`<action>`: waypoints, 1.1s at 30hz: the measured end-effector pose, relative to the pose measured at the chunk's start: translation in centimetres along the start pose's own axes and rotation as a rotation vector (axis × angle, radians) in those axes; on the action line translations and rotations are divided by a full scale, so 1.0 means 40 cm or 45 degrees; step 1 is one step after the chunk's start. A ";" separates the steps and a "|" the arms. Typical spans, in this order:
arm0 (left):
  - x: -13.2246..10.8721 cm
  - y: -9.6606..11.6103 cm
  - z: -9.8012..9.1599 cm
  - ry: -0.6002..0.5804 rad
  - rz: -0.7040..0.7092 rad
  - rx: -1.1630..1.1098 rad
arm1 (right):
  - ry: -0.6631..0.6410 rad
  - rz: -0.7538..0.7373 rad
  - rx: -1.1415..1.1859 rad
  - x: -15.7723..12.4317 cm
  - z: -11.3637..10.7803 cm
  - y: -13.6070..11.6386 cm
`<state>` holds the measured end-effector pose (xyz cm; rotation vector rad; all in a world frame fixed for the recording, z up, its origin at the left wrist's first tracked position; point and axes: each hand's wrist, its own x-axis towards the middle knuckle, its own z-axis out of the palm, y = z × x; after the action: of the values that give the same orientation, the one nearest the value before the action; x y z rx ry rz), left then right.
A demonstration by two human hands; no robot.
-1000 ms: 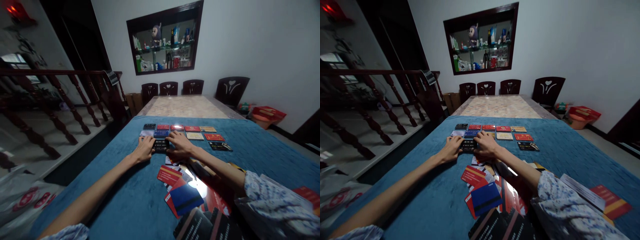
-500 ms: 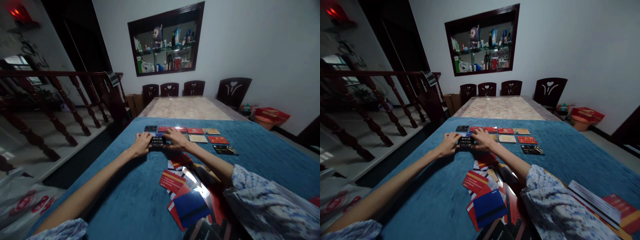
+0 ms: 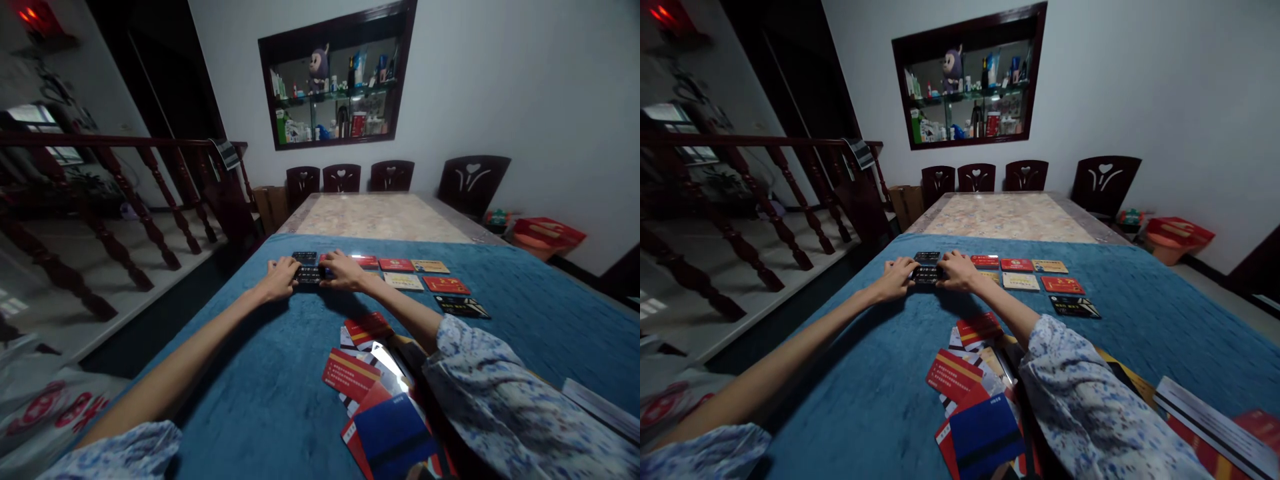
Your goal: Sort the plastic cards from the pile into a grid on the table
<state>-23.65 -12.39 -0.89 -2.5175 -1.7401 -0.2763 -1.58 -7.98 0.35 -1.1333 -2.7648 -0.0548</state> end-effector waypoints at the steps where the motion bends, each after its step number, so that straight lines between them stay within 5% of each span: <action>1: 0.006 -0.006 0.001 0.000 -0.011 -0.002 | -0.004 0.005 0.000 0.007 0.000 0.000; 33: 0.182 -0.157 0.027 -0.126 -0.135 -0.041 | -0.076 0.093 -0.056 0.209 0.038 0.056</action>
<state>-26.90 -3.28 -0.86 -2.5055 -1.9241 -0.1909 -6.09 -0.43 0.09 -1.2665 -2.7836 -0.0744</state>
